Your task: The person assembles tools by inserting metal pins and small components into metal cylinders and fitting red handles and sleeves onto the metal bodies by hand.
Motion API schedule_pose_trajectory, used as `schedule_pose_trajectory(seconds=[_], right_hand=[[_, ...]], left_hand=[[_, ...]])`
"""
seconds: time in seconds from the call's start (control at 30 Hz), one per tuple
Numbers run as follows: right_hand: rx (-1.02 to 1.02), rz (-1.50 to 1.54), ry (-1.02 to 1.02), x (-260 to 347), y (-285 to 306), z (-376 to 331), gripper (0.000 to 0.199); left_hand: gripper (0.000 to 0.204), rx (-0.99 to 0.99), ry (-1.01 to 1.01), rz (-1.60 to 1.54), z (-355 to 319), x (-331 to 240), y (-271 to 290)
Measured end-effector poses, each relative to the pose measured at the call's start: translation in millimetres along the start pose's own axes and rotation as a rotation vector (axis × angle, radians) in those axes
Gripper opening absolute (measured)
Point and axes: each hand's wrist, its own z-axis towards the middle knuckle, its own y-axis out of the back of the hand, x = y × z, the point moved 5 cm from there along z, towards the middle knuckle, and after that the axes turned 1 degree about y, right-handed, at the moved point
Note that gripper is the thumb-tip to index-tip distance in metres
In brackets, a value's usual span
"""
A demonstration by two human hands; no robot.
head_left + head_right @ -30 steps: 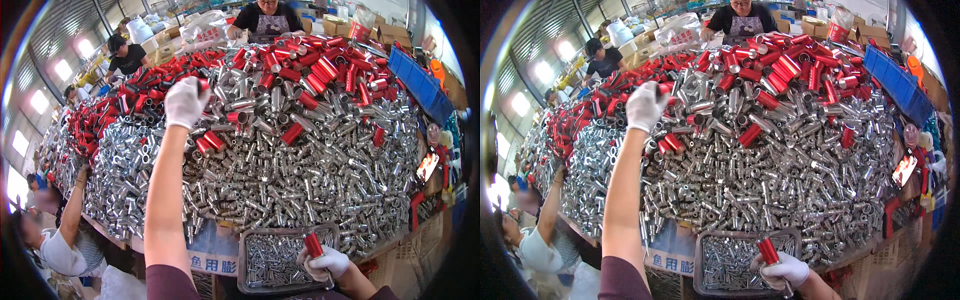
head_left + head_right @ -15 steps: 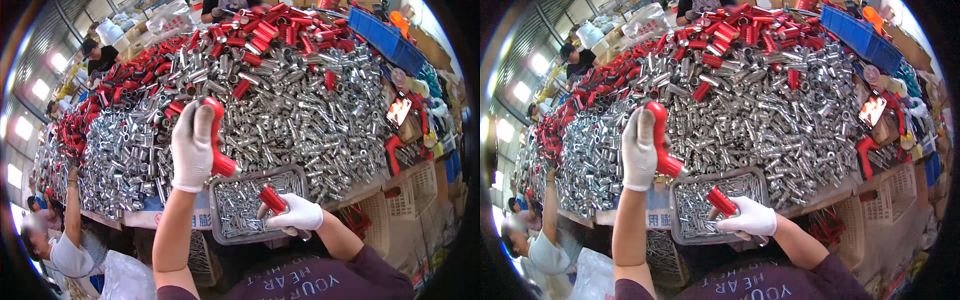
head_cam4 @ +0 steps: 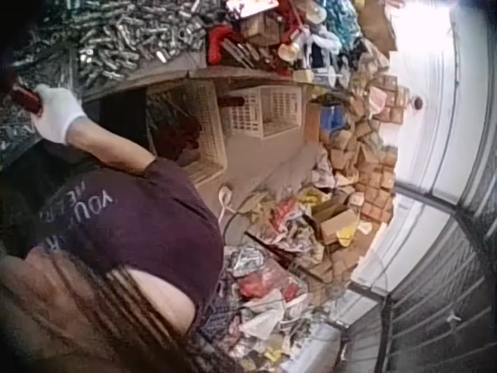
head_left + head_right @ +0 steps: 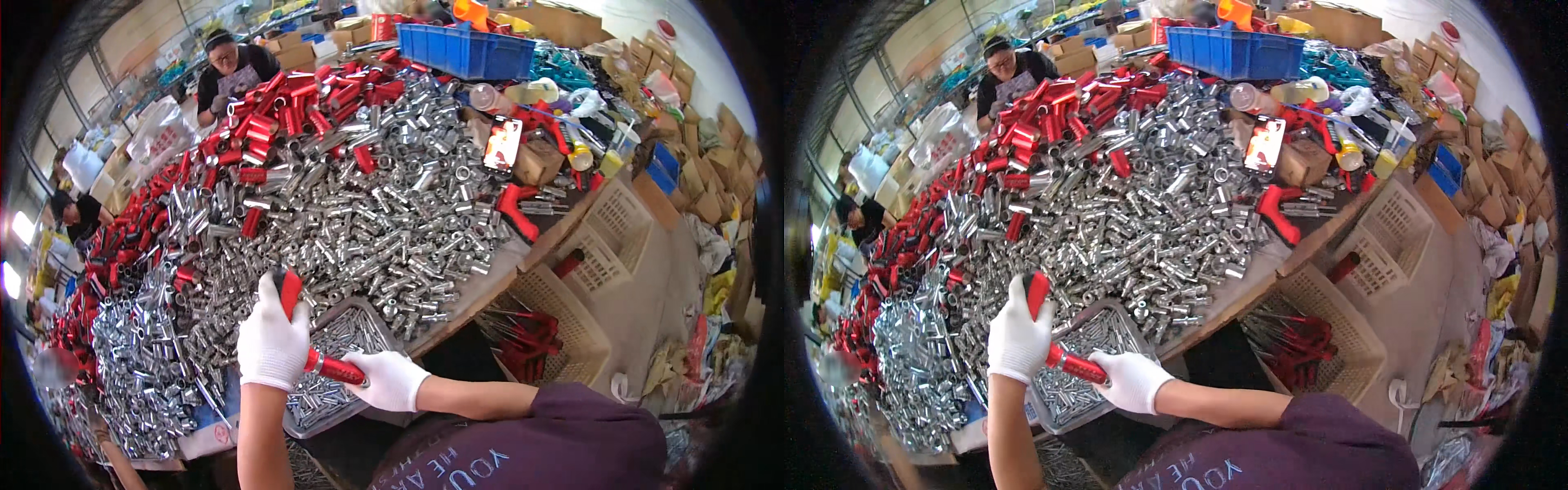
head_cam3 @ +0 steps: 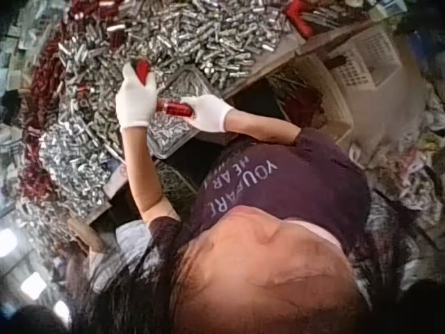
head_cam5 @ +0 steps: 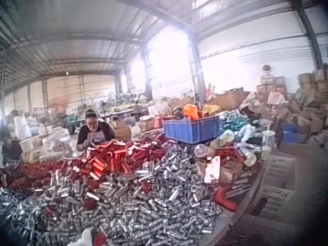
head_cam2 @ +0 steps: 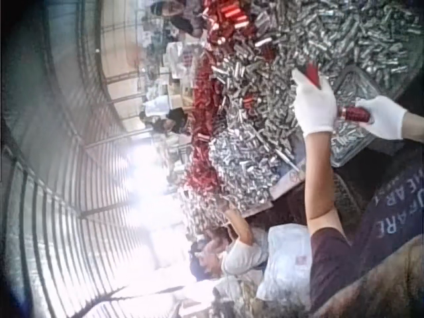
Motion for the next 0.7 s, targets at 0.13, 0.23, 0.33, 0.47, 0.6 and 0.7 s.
schedule_pose_trajectory(seconds=[0.13,0.23,0.33,0.47,0.6,0.7], right_hand=[[-0.075,0.041,-0.002,0,1,-1,0.026],[-0.058,0.039,-0.02,-5,-1,2,0.025],[0.027,0.125,0.035,-2,-7,0,0.024],[0.217,0.451,0.106,-6,-17,-1,0.021],[0.379,0.533,0.003,9,-20,-2,0.02],[0.639,0.888,-0.234,14,-23,-18,0.023]], left_hand=[[0.052,-0.093,0.014,-0.069,0,6,-9],[0.053,-0.22,-0.031,-0.169,-7,11,-6],[0.05,-0.145,-0.062,-0.164,-7,17,-7],[0.044,-0.134,-0.162,-0.349,-11,21,-8],[0.034,-0.135,-0.198,-0.629,-17,30,-6],[0.033,-0.056,-0.088,-0.851,-20,37,-11]])
